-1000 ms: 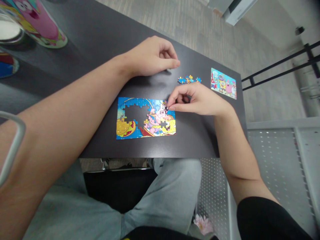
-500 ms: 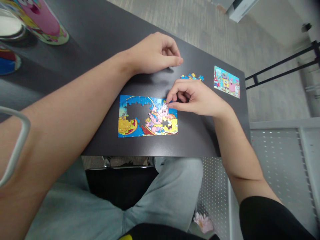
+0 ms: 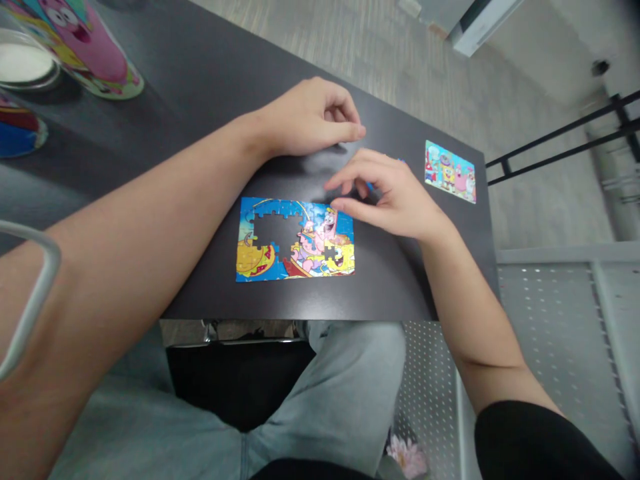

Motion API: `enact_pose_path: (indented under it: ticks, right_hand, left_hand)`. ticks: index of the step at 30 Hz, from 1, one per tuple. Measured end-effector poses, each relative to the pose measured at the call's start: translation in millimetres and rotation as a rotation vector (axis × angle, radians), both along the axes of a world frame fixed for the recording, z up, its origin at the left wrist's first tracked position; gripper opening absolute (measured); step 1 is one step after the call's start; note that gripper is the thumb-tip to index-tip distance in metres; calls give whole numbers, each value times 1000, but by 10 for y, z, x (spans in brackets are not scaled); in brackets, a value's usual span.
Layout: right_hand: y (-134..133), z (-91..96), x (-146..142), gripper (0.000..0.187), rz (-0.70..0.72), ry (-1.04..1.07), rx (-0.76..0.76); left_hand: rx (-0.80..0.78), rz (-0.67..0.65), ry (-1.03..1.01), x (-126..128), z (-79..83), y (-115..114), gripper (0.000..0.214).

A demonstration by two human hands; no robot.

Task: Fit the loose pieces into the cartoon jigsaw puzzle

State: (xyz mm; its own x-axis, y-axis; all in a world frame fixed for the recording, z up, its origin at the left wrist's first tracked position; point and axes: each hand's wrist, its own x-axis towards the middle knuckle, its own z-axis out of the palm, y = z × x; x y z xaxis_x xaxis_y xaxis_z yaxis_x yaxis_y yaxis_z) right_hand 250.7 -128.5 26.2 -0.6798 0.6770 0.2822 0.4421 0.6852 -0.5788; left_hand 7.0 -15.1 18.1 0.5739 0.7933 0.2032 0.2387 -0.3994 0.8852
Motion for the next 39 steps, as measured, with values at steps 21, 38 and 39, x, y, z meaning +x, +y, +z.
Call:
enact_pose_path:
  ticks: [21,38,39]
  right_hand:
    - [394,-99,719,40,-391,-117,10]
    - [247,71,498,31,-307,-49,-139]
    - [233,96,509,34,-312,-56,-164]
  left_hand:
    - [12,8,-23,-15,-195,156,26]
    - [-13,-4,-53,-39,-171,148,29]
    - [-14,-8,-61,-38,-172,149,29]
